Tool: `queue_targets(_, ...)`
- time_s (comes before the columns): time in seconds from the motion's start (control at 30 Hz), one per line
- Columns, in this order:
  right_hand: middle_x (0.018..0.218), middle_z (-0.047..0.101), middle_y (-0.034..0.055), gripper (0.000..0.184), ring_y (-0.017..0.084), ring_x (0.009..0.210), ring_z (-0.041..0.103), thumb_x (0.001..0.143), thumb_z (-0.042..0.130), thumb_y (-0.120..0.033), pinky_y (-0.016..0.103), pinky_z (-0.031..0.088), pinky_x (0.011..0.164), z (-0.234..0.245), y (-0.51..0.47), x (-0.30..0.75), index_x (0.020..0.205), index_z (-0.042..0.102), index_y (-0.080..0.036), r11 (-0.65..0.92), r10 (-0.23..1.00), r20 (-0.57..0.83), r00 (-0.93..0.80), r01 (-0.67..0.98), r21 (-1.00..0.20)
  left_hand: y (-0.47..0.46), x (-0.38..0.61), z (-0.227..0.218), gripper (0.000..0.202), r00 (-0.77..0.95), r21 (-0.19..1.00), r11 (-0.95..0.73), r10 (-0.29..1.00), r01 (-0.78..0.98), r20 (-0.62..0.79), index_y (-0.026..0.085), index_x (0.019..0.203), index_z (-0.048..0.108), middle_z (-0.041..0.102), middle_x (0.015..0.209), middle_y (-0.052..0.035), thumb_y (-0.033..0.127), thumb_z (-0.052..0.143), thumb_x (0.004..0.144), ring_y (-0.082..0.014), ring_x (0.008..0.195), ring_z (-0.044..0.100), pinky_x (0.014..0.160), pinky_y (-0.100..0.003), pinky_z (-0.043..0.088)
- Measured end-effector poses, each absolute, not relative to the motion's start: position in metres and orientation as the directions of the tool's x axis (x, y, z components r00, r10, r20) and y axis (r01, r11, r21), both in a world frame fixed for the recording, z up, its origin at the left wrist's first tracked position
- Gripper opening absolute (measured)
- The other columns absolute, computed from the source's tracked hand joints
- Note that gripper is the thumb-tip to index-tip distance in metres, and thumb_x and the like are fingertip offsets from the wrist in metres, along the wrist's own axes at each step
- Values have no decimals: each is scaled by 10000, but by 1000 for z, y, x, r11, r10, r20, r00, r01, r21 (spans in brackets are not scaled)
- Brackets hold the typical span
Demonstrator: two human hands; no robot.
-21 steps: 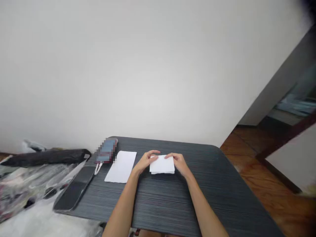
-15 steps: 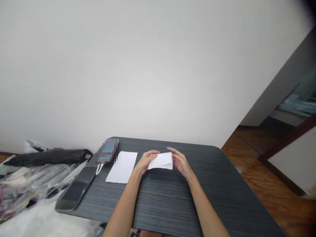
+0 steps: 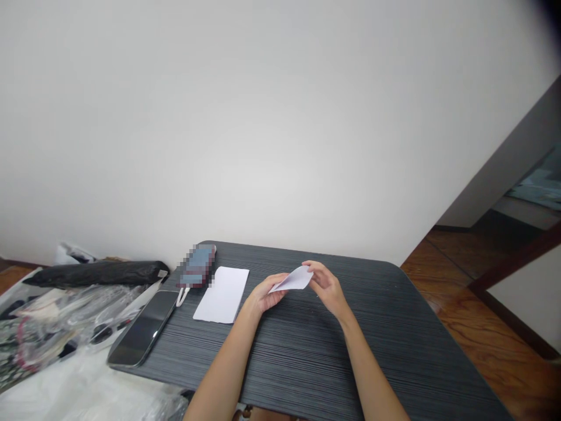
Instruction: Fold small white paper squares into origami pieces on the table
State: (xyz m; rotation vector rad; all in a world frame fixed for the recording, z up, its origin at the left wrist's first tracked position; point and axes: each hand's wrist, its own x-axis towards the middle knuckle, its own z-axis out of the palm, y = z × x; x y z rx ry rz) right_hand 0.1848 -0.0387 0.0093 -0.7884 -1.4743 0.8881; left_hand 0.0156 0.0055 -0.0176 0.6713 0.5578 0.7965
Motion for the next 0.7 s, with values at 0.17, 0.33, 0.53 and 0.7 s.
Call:
queue_targets(0.17,901,599,66,144,186,869,535,716,555,-298,305,401,792,10,-39,188,732,613,-167,448,894,436,-108,141,-883,-3,18,-11,168,640,765,537,737,-356,-219,73,817,625,597,605,-51,164,597,679,-87,511,541,480,-172,404)
queue_targets(0.33,664,600,29,219,155,637,524,684,566,-346,255,408,606,-1,-34,191,685,626,-135,305,951,307,-31,236,-923,-7,16,-3,316,534,946,267,835,-186,-130,101,912,627,650,730,-66,279,633,650,-111,562,562,499,-185,385)
queue_targets(0.53,665,596,22,212,148,634,514,684,555,-341,245,397,600,-3,-34,189,688,627,-141,305,952,284,-112,327,-894,-9,16,5,346,316,987,-85,941,-137,125,109,909,631,650,874,-94,383,524,728,-165,752,578,649,-239,426)
queue_targets(0.7,648,570,16,228,136,626,492,734,498,-337,236,385,595,2,-37,186,673,603,-145,356,934,326,-143,381,-853,-14,20,5,321,284,981,-165,940,-102,188,120,904,624,645,919,-93,341,594,674,-194,820,585,698,-267,446)
